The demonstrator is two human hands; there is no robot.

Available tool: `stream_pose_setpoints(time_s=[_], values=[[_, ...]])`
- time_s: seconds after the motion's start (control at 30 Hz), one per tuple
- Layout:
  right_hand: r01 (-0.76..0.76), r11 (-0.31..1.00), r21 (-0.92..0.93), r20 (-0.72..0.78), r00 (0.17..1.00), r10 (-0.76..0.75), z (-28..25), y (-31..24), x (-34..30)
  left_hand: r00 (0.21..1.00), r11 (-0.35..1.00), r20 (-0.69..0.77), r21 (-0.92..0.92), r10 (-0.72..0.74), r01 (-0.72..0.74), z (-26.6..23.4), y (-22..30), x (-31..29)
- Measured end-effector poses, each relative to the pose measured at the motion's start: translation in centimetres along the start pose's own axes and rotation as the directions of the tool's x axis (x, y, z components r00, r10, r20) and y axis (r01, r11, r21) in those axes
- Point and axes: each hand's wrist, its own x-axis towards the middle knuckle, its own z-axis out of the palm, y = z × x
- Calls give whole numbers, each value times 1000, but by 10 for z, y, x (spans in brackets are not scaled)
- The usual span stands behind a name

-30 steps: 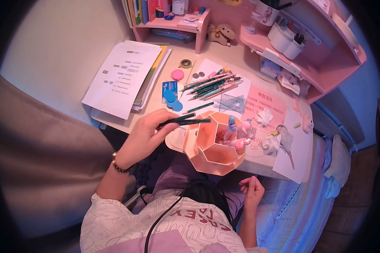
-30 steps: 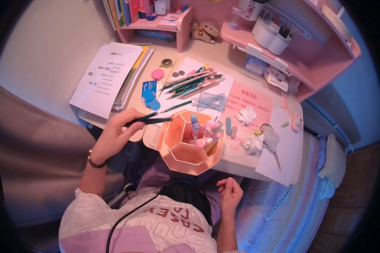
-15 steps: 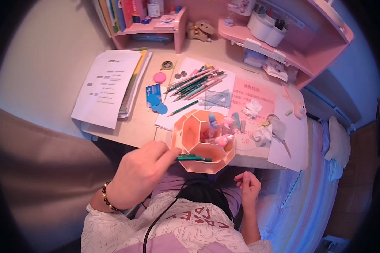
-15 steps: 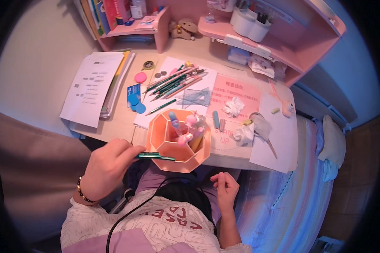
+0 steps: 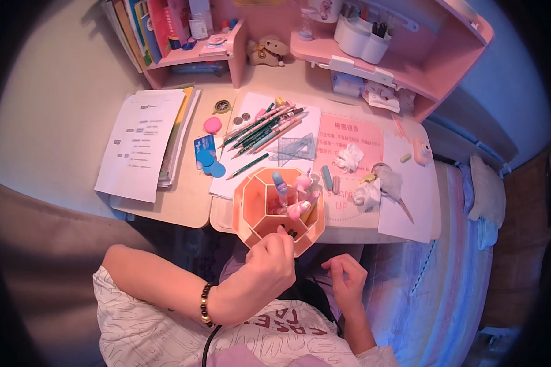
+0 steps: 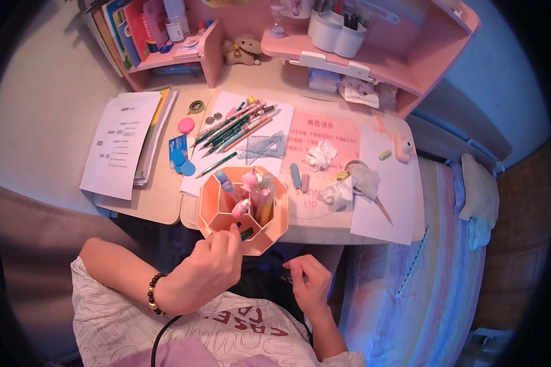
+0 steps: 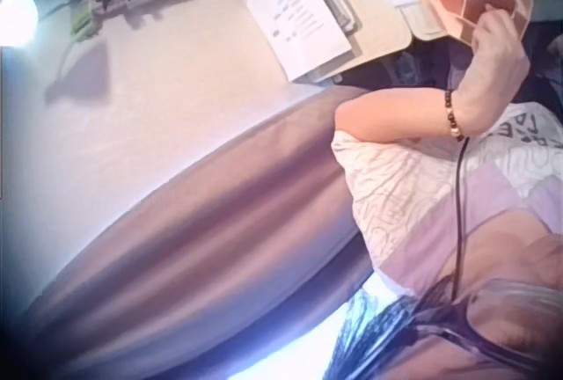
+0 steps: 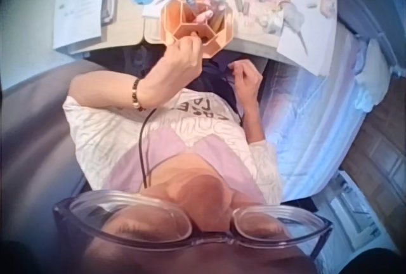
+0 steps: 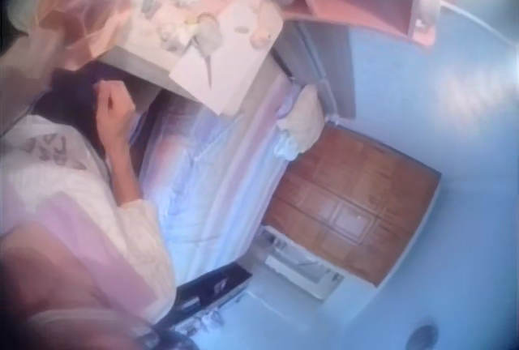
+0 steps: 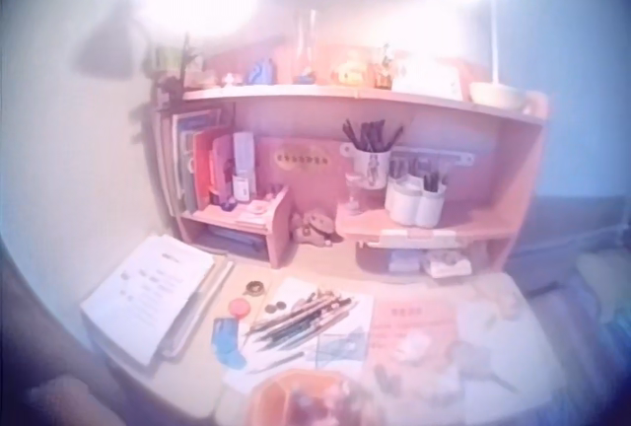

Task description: The person wipes the inside of a peach-colored geometric paper organizer with a white tissue, then places several pens and pencils into its compartments. The organizer is held in the lap area while the person sits at a desk.

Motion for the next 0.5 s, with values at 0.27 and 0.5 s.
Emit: stream_pose_setpoints(time_s=[0.27,0.5], values=[[-20,999,29,-19,1000,21,0,5,-4,984,949,144,-310,103,-54,7,-9,20],[-40,999,27,-19,999,41,0,1,1,998,880,-24,-472,50,-56,5,-29,14]])
